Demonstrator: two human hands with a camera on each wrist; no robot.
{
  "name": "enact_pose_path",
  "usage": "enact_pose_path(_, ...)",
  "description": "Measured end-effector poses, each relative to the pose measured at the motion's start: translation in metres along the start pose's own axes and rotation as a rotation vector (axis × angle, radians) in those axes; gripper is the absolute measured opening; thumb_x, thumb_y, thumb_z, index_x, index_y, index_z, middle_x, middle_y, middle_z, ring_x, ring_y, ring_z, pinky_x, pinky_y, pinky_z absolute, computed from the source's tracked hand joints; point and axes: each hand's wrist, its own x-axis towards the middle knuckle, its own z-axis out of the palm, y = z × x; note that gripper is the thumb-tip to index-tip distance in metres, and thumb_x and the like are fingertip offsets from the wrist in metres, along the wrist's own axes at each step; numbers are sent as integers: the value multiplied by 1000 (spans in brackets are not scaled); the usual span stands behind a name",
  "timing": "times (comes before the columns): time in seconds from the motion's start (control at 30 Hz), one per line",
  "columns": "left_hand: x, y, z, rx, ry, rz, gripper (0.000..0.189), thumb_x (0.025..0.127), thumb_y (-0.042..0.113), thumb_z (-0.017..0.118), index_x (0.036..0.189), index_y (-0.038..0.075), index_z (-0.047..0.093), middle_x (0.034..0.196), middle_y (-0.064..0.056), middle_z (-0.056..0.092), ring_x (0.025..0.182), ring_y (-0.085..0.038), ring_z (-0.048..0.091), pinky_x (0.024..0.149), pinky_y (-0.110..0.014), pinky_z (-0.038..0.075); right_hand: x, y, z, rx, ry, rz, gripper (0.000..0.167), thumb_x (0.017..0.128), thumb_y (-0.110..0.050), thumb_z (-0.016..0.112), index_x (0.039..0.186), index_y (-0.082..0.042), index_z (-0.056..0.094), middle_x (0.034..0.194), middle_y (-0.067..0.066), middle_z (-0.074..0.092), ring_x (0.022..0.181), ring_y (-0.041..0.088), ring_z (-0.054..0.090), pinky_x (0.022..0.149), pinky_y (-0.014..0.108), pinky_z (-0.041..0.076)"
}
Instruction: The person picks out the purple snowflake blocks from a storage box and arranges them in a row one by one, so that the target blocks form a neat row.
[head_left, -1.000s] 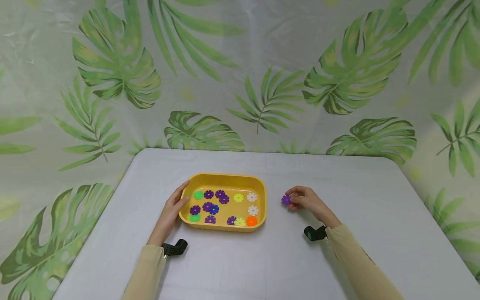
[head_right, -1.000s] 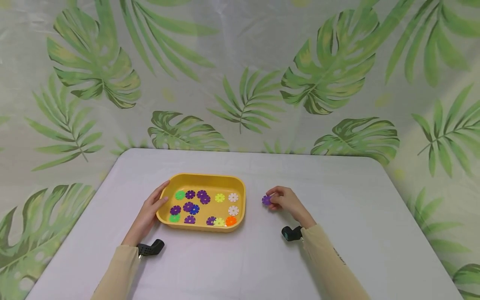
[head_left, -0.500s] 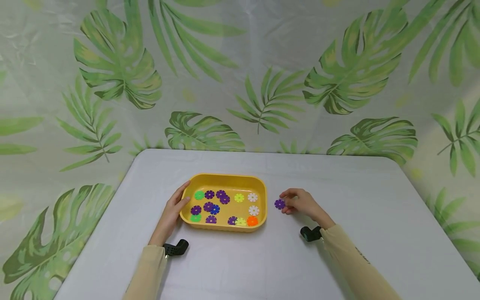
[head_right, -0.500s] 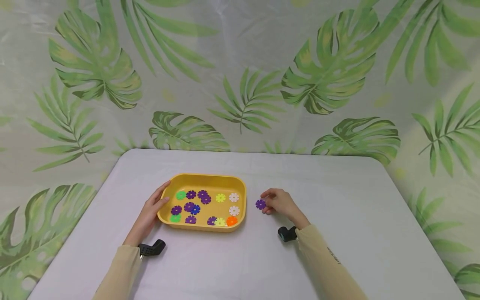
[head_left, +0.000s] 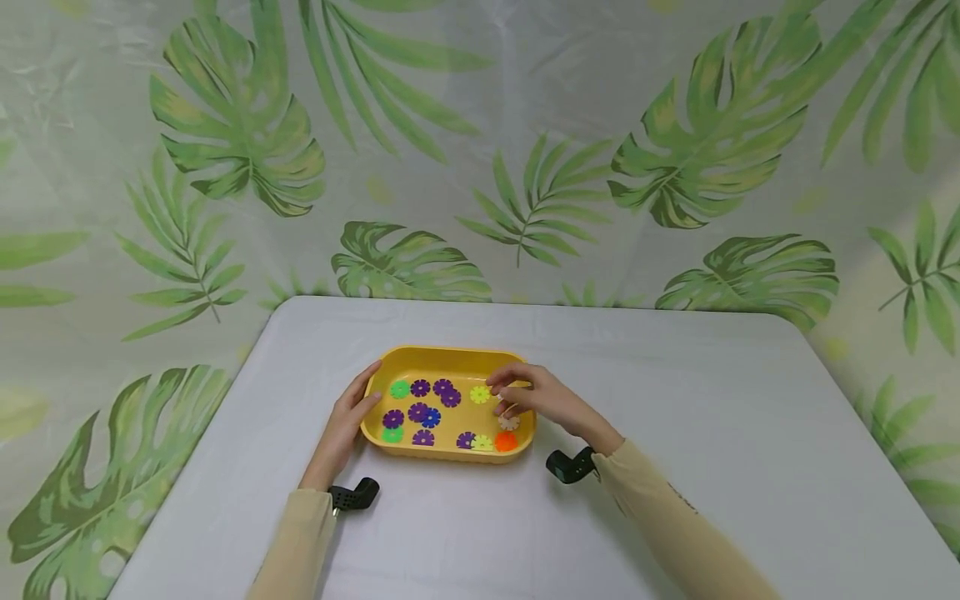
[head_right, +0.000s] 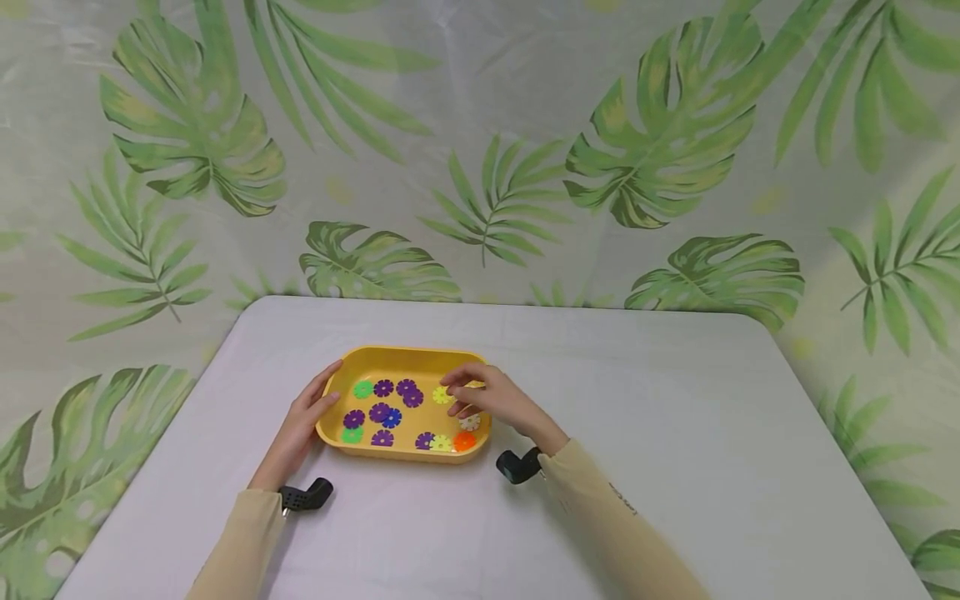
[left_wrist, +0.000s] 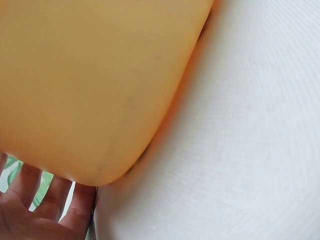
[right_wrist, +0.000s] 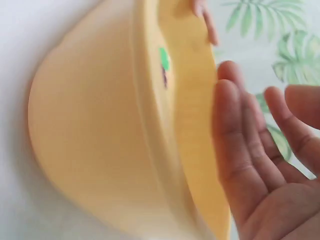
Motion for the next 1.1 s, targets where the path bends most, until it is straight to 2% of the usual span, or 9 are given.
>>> enact_pose_path(0.17, 2, -2, 0, 3, -2, 8, 49, 103, 18, 45, 150, 19, 34, 157, 0, 20, 144, -17, 11, 116, -40, 14, 19, 4, 30, -57, -151, 53, 30, 98, -11, 51, 121, 8, 55, 107, 22, 57, 90, 32, 64, 79, 38, 56)
enact_pose_path(0.3, 2, -2, 1, 9, -5, 16, 48, 103, 18, 45, 150, 19, 34, 157, -1, 21, 144, -17, 11, 116, -40, 14, 31, 10, 46, -89, -182, 110, 25, 97, -5, 50, 118, 7, 57, 99, 18, 59, 83, 29, 64, 75, 35, 57)
enact_pose_path(0.43, 2, -2, 1, 13, -1, 21, 48, 103, 18, 45, 150, 19, 34, 156, 0, 21, 143, -16, 12, 116, -39, 14, 37, 10, 55, -106, -143, 146, 23, 97, -2, 48, 115, 8, 57, 98, 19, 59, 80, 26, 62, 74, 35, 57)
enact_pose_path(0.57, 2, -2, 1, 13, 2, 25, 48, 103, 18, 45, 150, 19, 35, 156, 0, 22, 143, -16, 13, 116, -38, 14, 42, 10, 58, -92, -60, 184, 22, 96, -2, 49, 114, 7, 58, 102, 17, 59, 83, 25, 62, 77, 33, 56)
enact_pose_path(0.8, 1, -1, 1, 6, 3, 30, 48, 103, 18, 45, 150, 18, 34, 156, 0, 22, 143, -16, 14, 116, -38, 15, 45, 11, 57, -103, 69, 172, 20, 92, -1, 55, 111, 3, 62, 105, 13, 58, 83, 23, 59, 78, 30, 55)
enact_pose_path(0.97, 1, -3, 0, -5, 8, 29, 48, 103, 17, 45, 150, 18, 35, 156, -1, 23, 143, -16, 16, 116, -37, 16, 45, 12, 58, -65, 34, 198, 22, 93, 2, 52, 113, 5, 60, 106, 15, 57, 76, 23, 60, 72, 30, 56)
enact_pose_path(1.1, 0, -3, 0, -5, 11, 26, 48, 102, 18, 45, 150, 18, 35, 156, 0, 23, 143, -15, 16, 116, -37, 16, 46, 14, 61, -82, 18, 221, 22, 92, 4, 52, 112, 6, 62, 103, 14, 59, 73, 21, 60, 70, 30, 57)
